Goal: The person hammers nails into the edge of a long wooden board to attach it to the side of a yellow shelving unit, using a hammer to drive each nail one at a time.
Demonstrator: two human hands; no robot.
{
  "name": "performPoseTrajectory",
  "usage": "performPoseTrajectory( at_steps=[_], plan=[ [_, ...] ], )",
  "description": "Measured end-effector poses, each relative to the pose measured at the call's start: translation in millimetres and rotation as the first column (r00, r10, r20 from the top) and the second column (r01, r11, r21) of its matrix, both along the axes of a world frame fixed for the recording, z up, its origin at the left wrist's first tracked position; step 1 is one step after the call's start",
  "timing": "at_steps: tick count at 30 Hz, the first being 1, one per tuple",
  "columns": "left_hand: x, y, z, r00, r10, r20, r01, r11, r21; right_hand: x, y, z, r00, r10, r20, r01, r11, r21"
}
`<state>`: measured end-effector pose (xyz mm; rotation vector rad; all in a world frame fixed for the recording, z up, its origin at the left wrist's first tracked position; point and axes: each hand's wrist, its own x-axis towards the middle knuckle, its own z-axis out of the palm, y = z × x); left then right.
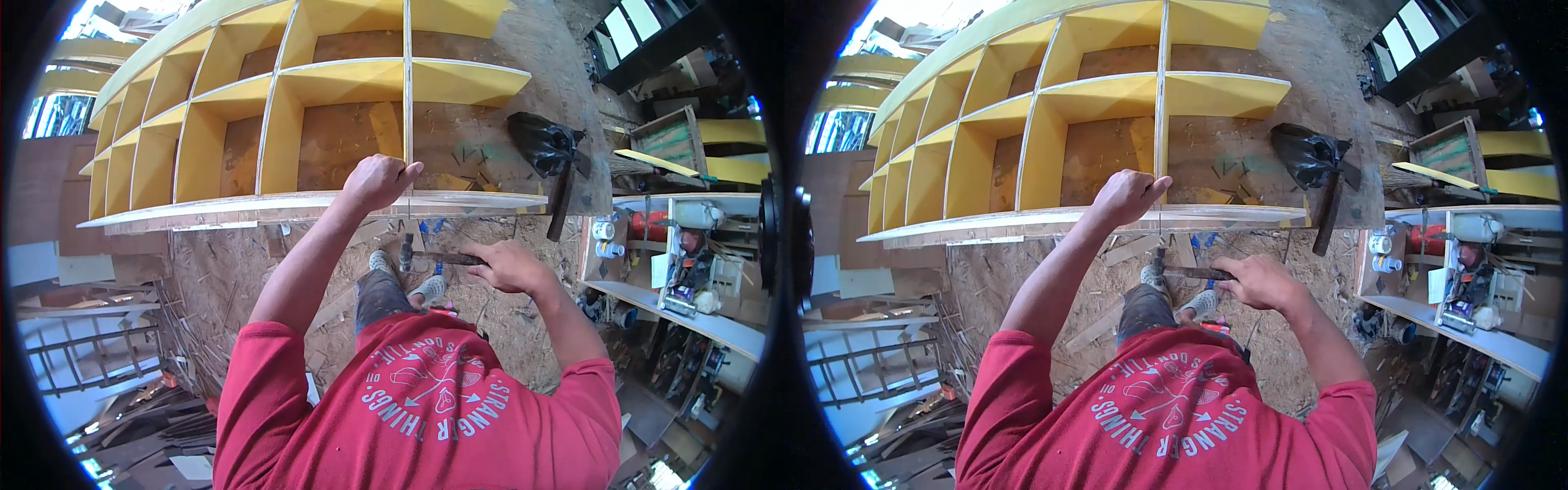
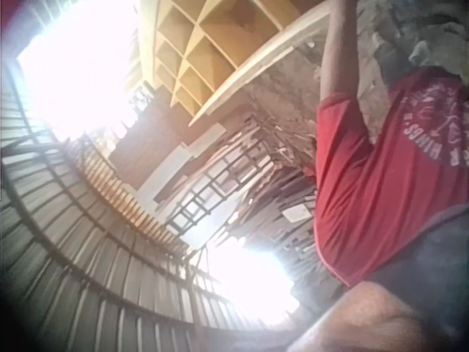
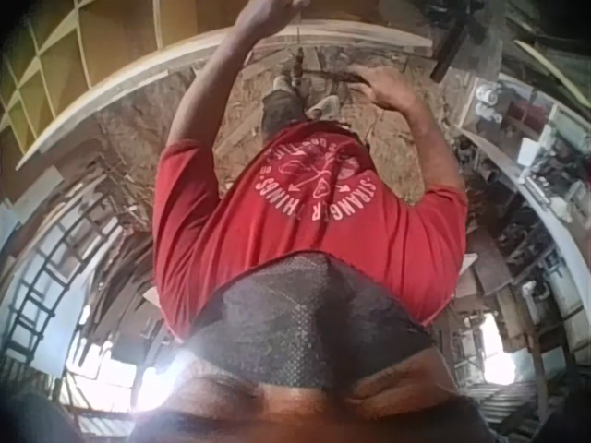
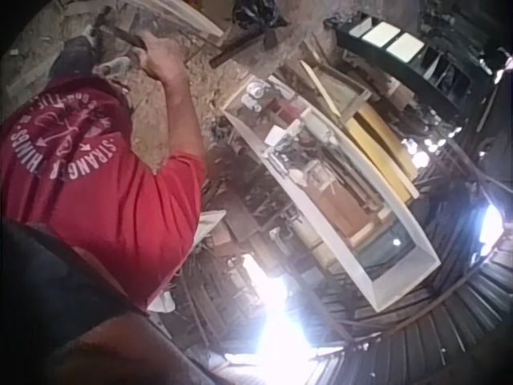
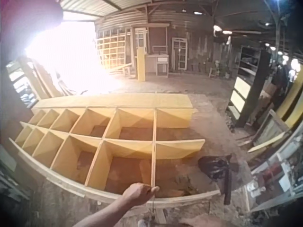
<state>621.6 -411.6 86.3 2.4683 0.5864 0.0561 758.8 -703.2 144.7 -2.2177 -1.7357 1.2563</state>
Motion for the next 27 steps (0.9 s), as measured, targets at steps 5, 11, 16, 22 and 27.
performPoseTrajectory(
  at_steps=[5, 11, 16, 22, 27],
  plan=[
    [2.6, 0.5, 0.1, 1.0, 0.005, -0.024, -0.005, 1.0, -0.017, 16.5, 0.7, -1.5, 0.991, 0.134, -0.007, -0.134, 0.987, -0.083],
    [3.2, -0.6, 1.3, 1.0, 0.004, -0.003, -0.004, 1.0, -0.011, 24.7, 2.3, -8.1, 0.996, 0.049, -0.069, -0.048, 0.999, 0.023],
    [1.3, -0.4, -2.3, 1.0, -0.001, 0.007, 0.001, 1.0, 0.012, 26.5, 6.4, 1.2, 0.992, 0.107, -0.07, -0.108, 0.994, -0.012],
    [3.3, 0.9, 0.9, 0.996, 0.018, -0.091, -0.02, 1.0, -0.014, 30.7, 16.7, 4.8, 0.985, 0.131, -0.112, -0.142, 0.984, -0.102],
    [3.0, -0.8, 1.4, 0.999, 0.01, -0.037, -0.011, 1.0, -0.022, 23.9, 8.5, -14.7, 0.994, 0.003, -0.113, 0.003, 0.999, 0.05]
  ],
)
